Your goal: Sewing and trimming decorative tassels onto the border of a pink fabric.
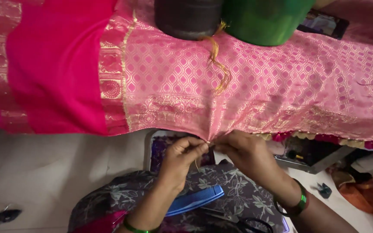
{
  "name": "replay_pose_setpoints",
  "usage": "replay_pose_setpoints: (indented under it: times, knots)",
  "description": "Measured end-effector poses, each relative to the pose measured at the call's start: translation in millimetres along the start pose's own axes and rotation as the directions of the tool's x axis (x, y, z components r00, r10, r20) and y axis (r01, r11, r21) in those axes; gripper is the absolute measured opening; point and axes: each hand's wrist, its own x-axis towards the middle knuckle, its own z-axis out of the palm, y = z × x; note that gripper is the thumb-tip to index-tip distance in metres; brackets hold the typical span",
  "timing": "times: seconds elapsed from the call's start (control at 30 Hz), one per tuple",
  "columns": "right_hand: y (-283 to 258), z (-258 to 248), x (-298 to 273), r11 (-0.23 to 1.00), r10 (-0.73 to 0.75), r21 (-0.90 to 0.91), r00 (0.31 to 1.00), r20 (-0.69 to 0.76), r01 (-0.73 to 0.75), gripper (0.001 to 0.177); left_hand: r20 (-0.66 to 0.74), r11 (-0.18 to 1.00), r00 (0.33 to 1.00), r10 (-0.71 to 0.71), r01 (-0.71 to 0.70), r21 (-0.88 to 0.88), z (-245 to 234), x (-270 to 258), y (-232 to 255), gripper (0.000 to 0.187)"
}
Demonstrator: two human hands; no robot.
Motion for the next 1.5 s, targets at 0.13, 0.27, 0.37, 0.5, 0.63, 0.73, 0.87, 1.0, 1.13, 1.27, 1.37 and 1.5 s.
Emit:
replay_pose_setpoints:
  times: [0.13, 0.27, 0.37, 0.5, 0.63, 0.73, 0.87, 1.0, 1.13, 1.27, 1.37, 1.5]
  knots:
    - [-0.6, -0.6, -7.4, 0.99, -0.099, -0.102, 0.995, 0.004, 0.099, 0.021, 0.019, 0.997, 0.999, 0.03, -0.032, 0.076, -1.6, 2.1, 2.8, 0.01]
    - [-5.5, -6.7, -9.8, 0.97, -0.174, -0.151, 0.976, 0.128, 0.193, 0.029, -0.016, 0.97, 0.995, 0.097, -0.091, 0.227, -1.1, -0.4, 9.8, 0.01]
    - [-26.2, -22.2, 3.6, 0.927, -0.302, -0.181, 0.939, 0.164, 0.33, 0.032, 0.001, 0.876, 0.978, 0.207, -0.186, 0.444, 2.3, -4.0, 23.5, 0.01]
    - [-44.2, -36.2, 35.0, 0.809, -0.46, -0.288, 0.857, 0.232, 0.512, 0.036, 0.207, 0.508, 0.824, 0.527, -0.501, 0.701, 15.6, -15.0, 52.8, 0.011]
    - [-48.0, -24.2, 66.7, 0.773, -0.489, -0.299, 0.826, 0.281, 0.559, 0.028, 0.278, 0.377, 0.733, 0.621, -0.59, 0.714, 17.5, -15.7, 53.0, 0.014]
    - [-52.8, -12.9, 82.5, 0.793, -0.437, -0.313, 0.846, 0.305, 0.523, 0.021, 0.13, 0.44, 0.8, 0.586, -0.449, 0.777, 23.2, -21.8, 60.2, 0.009]
    - [-57.4, -13.1, 80.8, 0.817, -0.395, -0.33, 0.875, 0.279, 0.473, 0.025, 0.508, -0.271, 0.478, 0.717, -0.48, 0.834, 42.3, -32.3, 83.9, 0.02]
    - [-43.1, -18.0, 54.9, 0.883, -0.358, -0.28, 0.926, 0.117, 0.377, 0.032, 0.206, 0.255, 0.72, 0.662, -0.476, 0.842, 18.8, -7.2, 35.6, 0.013]
    - [-22.9, -7.1, 28.3, 0.964, -0.181, -0.184, 0.98, 0.086, 0.194, 0.031, -0.08, 0.981, 0.987, -0.137, 0.146, 0.128, -5.5, 8.7, -3.6, 0.012]
    - [2.2, -3.6, 10.2, 0.998, -0.052, -0.039, 0.993, 0.105, 0.057, 0.024, 0.001, 0.999, 1.0, -0.031, 0.031, 0.037, -10.8, 8.6, -15.5, 0.012]
    - [12.0, -5.4, 3.8, 0.986, -0.142, -0.077, 0.987, 0.072, 0.148, 0.024, -0.015, 0.999, 1.0, 0.0, 0.001, 0.054, -10.0, 5.7, -9.5, 0.011]
    - [4.6, -7.5, -1.5, 0.945, -0.266, -0.159, 0.955, 0.131, 0.285, 0.034, -0.021, 0.987, 0.996, 0.089, -0.085, 0.133, -6.1, 3.7, 0.9, 0.011]
